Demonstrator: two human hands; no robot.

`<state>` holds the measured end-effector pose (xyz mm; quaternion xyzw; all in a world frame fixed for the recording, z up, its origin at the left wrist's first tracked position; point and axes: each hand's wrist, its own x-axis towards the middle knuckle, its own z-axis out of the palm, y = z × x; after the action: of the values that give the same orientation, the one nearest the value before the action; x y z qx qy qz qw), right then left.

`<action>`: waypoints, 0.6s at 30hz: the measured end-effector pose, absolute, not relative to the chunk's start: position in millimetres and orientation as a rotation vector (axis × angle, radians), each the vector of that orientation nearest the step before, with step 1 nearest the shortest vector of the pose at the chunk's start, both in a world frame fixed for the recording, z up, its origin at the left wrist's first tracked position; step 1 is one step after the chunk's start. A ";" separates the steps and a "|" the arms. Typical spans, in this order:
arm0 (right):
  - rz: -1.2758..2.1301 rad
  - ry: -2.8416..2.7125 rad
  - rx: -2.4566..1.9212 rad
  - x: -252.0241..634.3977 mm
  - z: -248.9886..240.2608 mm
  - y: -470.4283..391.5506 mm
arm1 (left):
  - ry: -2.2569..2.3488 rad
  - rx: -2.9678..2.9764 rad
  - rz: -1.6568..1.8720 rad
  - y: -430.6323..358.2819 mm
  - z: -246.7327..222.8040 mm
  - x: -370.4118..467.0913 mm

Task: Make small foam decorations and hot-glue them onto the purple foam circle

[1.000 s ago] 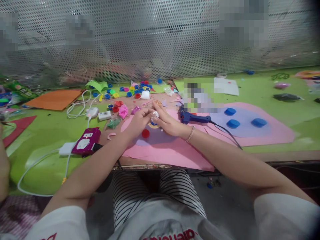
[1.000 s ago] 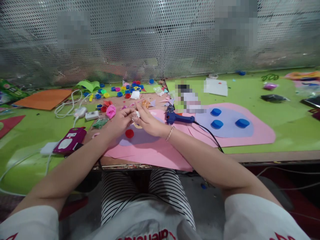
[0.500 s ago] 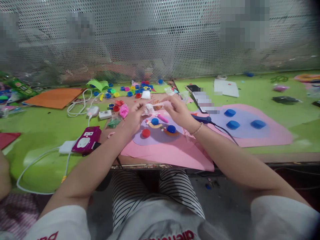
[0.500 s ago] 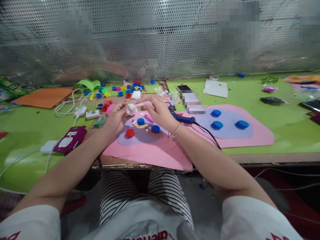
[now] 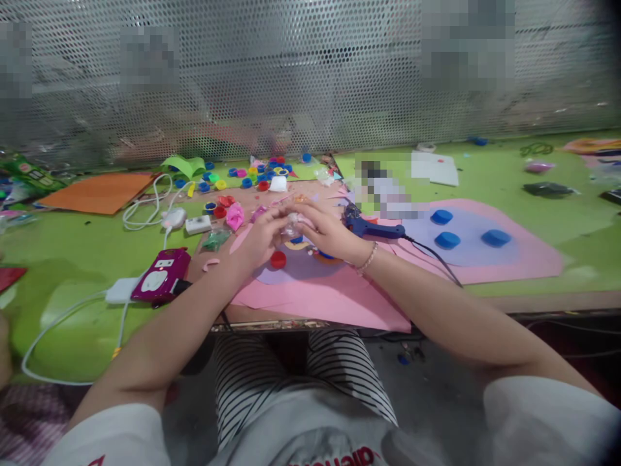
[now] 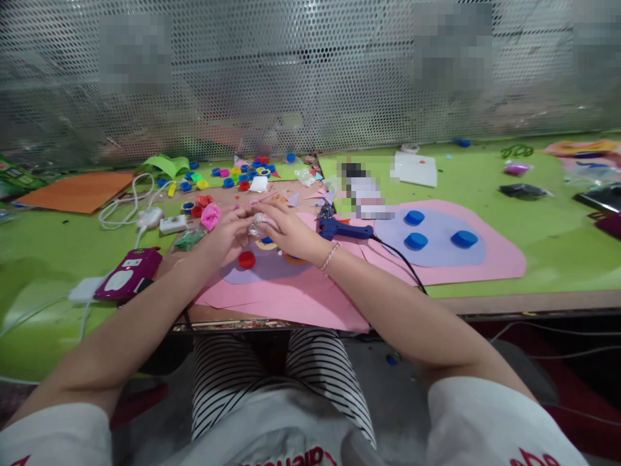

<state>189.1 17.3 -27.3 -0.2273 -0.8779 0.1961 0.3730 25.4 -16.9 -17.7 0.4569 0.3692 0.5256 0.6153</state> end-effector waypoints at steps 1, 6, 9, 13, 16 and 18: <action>0.495 -2.259 -0.576 189.1 -27.9 17.6 | 0.855 1.076 1.204 -17.2 -18.3 25.0; 0.494 -2.167 -0.669 190.9 -25.4 17.5 | 1.047 1.319 1.273 -15.0 -23.9 19.7; 0.540 -2.076 -0.761 190.5 -22.5 16.3 | 1.138 1.535 1.301 -13.2 -24.9 16.4; 0.601 -2.001 -0.829 189.1 -21.1 16.9 | 1.222 1.678 1.270 -14.2 -21.2 16.2; 0.654 -1.942 -0.832 189.4 -19.2 17.4 | 1.262 1.686 1.245 -15.4 -18.7 16.4; 0.733 -1.919 -0.835 190.2 -16.5 16.8 | 1.243 1.690 1.222 -15.3 -19.5 15.7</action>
<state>190.2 16.8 -16.5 -0.3371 -0.7745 0.2958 0.4460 15.7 -15.3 -19.5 0.6523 0.4797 0.4717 0.3492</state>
